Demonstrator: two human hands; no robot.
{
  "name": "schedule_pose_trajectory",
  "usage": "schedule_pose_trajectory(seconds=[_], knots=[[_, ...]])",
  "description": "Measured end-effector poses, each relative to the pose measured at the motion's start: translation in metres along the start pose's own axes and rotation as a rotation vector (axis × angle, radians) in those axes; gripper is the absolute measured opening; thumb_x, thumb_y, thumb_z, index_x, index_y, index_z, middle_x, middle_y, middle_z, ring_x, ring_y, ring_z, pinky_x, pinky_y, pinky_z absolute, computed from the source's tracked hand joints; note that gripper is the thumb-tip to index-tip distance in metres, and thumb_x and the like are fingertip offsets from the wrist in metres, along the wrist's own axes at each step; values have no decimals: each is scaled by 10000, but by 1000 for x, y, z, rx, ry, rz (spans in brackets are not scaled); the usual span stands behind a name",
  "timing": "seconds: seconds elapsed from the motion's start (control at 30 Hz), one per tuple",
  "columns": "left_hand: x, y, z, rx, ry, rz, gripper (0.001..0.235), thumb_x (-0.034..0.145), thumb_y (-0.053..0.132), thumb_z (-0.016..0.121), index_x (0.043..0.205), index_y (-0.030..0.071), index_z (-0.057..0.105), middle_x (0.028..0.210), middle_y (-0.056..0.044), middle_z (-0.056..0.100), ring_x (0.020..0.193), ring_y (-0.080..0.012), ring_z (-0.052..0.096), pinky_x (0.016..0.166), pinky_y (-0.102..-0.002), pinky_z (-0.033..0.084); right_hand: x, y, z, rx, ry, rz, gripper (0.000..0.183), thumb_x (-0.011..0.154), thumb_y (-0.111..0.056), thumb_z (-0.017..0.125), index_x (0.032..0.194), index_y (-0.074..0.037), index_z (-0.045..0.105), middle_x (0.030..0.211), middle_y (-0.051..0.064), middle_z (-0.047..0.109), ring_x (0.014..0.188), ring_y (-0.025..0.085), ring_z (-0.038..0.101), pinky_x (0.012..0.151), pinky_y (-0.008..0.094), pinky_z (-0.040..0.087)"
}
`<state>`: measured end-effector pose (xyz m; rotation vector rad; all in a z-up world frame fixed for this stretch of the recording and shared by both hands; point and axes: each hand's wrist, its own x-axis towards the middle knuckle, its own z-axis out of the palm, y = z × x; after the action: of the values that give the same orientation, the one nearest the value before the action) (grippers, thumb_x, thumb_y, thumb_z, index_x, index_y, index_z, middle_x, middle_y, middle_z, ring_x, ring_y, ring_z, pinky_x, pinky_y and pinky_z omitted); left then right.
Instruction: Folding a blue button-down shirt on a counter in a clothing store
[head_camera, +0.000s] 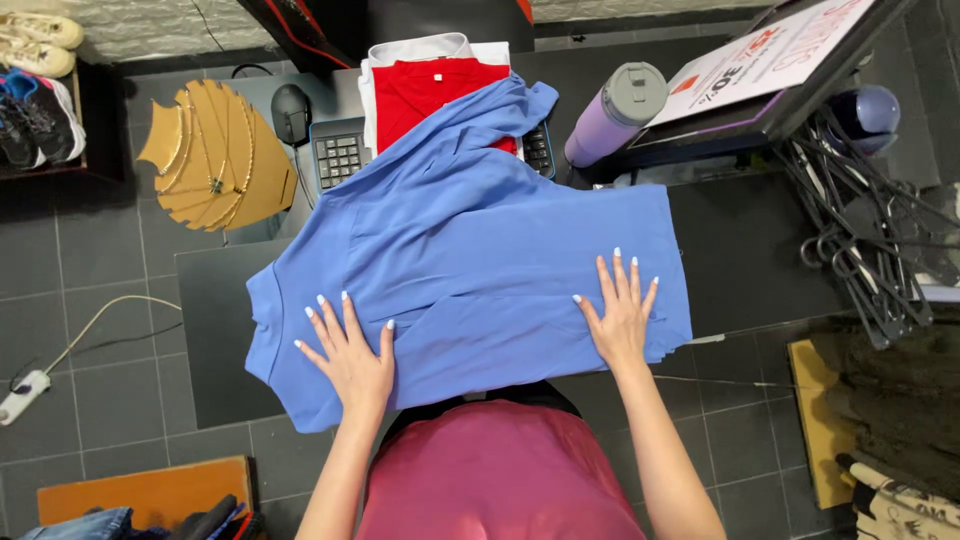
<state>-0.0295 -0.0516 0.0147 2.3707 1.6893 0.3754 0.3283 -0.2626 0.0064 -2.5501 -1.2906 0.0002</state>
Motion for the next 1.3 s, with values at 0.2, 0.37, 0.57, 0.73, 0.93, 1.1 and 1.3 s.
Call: schedule_pose_trajectory(seconds=[0.2, 0.37, 0.57, 0.73, 0.93, 1.1, 1.3], knots=[[57, -5, -24, -85, 26, 113, 756, 950, 438, 680, 1568, 64, 454, 1656, -257, 363, 1577, -463, 219, 1226, -708, 91, 10, -1, -9, 60, 88, 7, 647, 1042, -589, 521, 1572, -219, 486, 1627, 108, 447, 1549, 374, 330, 1250, 653, 81], [127, 11, -33, -183, 77, 225, 661, 983, 354, 722, 1494, -8, 509, 1527, -272, 470, 1497, -517, 315, 1208, -658, 233, 44, -1, -26, 148, 138, -91, 409, 986, -291, 741, 1365, -175, 642, 1368, 36, 602, 1397, 319, 535, 1227, 535, 286], [204, 27, 11, -151, -6, 262, 715, 945, 433, 762, 1476, 24, 514, 1442, -239, 541, 1441, -494, 413, 1172, -661, 300, 131, 5, -15, 299, 68, -248, 292, 939, -150, 772, 1221, -211, 725, 1202, -6, 675, 1282, 263, 623, 1180, 452, 401], [247, 25, 55, -80, -290, 192, 658, 923, 590, 729, 1381, 143, 576, 1247, -149, 692, 1303, -390, 595, 1152, -581, 317, 201, -2, 25, 343, -143, -331, 361, 925, -125, 740, 1275, -206, 704, 1242, 18, 690, 1267, 255, 647, 1138, 433, 458], [262, 21, 44, -285, -374, 133, 230, 973, 355, 712, 1172, 241, 729, 1109, -66, 749, 1143, -341, 693, 1017, -500, 504, 264, -11, 68, 246, -653, -157, 527, 953, -203, 680, 1471, -187, 584, 1462, 105, 593, 1351, 338, 595, 1138, 504, 457], [267, 28, -3, -576, -353, 64, 105, 1064, 204, 620, 1138, 182, 691, 1135, -150, 700, 1186, -414, 635, 1033, -556, 477, 287, -3, 93, 167, -821, -154, 616, 885, -208, 744, 1481, -186, 589, 1474, 121, 593, 1355, 346, 597, 1141, 524, 464], [263, 30, -9, -718, -405, -77, 165, 1121, 183, 516, 1203, 156, 657, 1076, -177, 679, 1116, -332, 622, 1015, -523, 457, 289, 11, 100, 80, -858, -209, 421, 793, -340, 794, 1191, -205, 770, 1213, 125, 737, 1202, 369, 683, 1013, 505, 554]])
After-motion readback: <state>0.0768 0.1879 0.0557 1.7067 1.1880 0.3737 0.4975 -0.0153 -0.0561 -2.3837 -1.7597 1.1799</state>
